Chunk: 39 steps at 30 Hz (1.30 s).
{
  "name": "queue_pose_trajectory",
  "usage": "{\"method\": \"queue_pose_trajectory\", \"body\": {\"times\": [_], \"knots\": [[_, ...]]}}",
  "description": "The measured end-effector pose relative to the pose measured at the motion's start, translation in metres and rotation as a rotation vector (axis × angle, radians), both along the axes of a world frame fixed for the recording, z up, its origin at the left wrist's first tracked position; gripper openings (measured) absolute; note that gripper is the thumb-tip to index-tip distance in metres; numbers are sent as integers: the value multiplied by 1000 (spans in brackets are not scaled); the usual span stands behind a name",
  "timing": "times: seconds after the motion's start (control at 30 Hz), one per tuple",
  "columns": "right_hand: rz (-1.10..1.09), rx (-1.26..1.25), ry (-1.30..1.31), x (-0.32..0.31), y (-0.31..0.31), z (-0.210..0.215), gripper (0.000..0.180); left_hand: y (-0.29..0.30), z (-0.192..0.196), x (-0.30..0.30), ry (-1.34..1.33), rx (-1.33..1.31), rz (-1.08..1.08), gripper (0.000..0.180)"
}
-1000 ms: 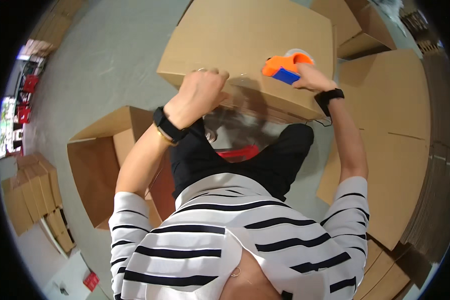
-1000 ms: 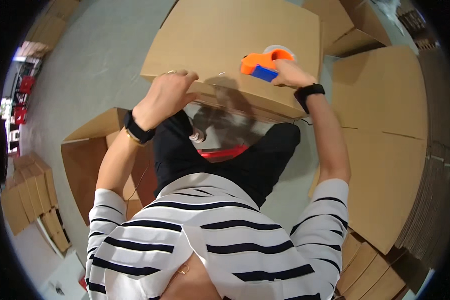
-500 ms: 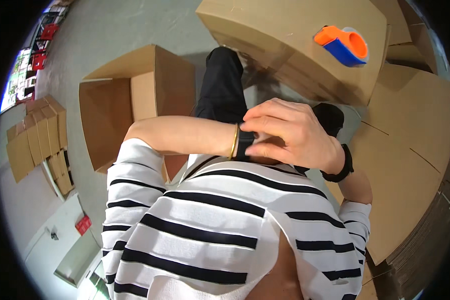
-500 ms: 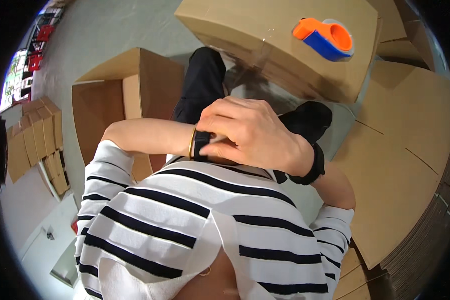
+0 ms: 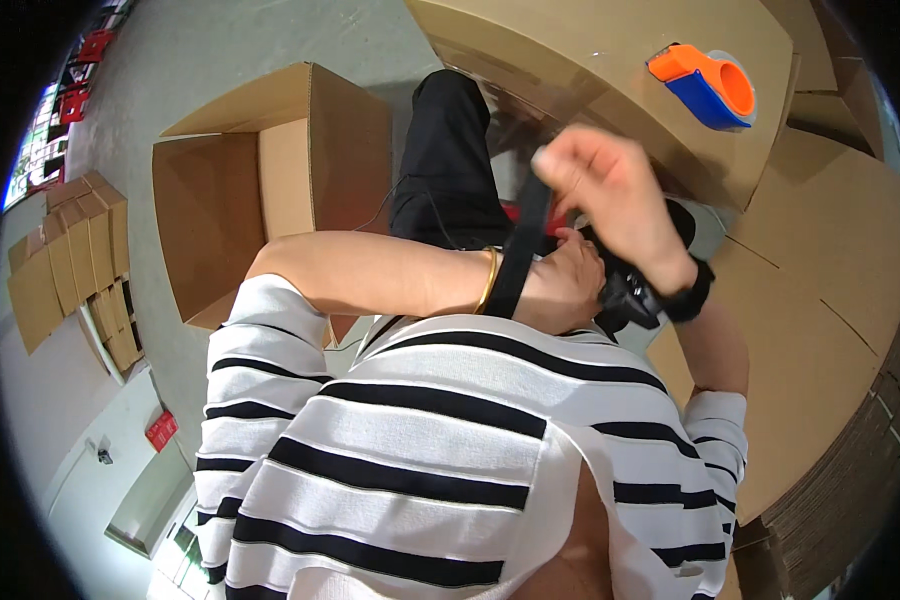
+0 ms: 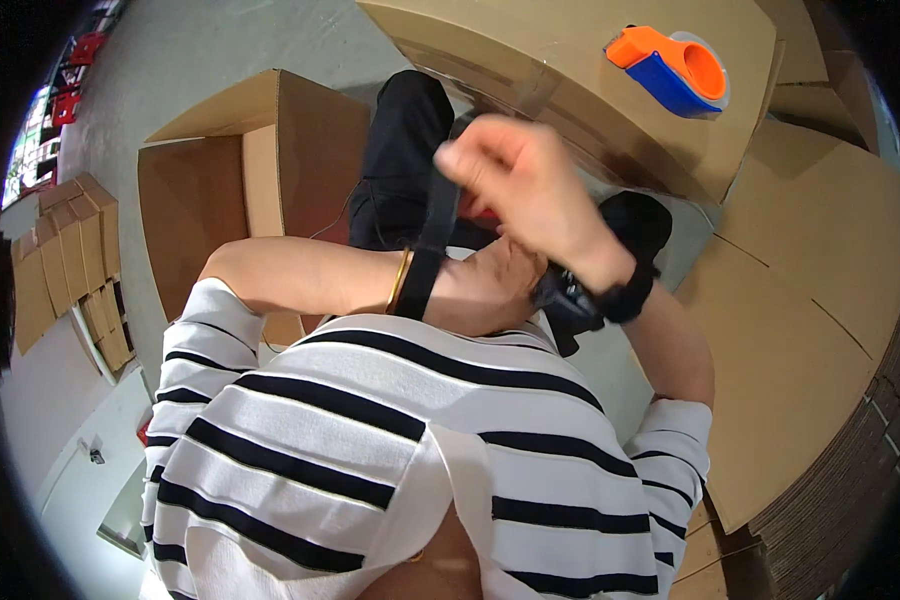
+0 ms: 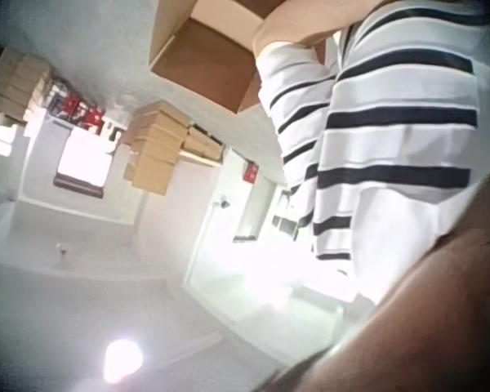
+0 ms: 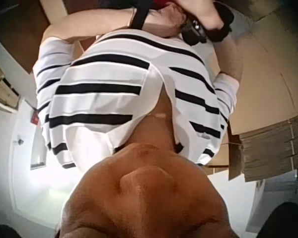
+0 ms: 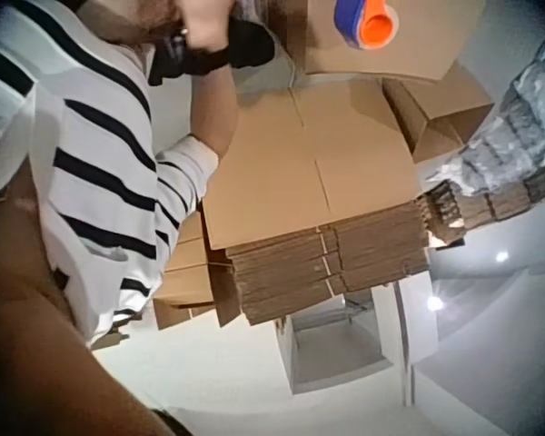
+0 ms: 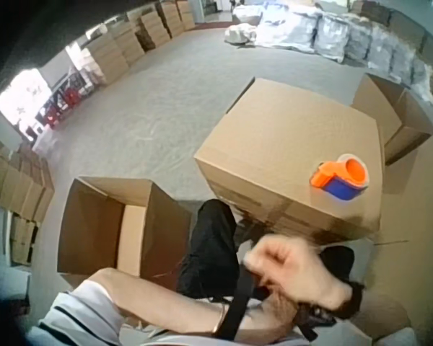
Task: Sealing cardboard boxes using a tape dispenser and replacing the tape roll.
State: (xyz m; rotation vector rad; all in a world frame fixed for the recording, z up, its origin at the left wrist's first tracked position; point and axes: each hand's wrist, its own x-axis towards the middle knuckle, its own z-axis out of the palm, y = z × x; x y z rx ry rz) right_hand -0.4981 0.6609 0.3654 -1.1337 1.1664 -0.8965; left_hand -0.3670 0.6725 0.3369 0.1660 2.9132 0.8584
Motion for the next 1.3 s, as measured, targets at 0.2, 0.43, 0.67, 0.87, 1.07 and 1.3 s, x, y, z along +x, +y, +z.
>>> {"method": "queue_pose_trajectory", "body": {"times": [0.2, 0.43, 0.67, 0.87, 1.07, 1.3], "knots": [[-86, 127, -90, 0, -8, 9, 13, 5, -55, -3, 193, -191, 174, 25], [-47, -440, 218, -3, -2, 19, 10, -37, -26, -11, 132, 761, 264, 27], [138, -909, 536, -5, 3, 24, 22, -89, -10, -37, 20, 784, 263, 24], [-429, -231, -98, -84, -20, 2, 32, -111, 2, -76, 14, 972, 329, 18], [-473, -206, 459, -115, -47, -38, 34, -93, 28, -83, 201, 946, 473, 18], [-269, -148, 1322, -97, -71, -31, 30, -83, 37, -88, 477, 502, 356, 29]]}}
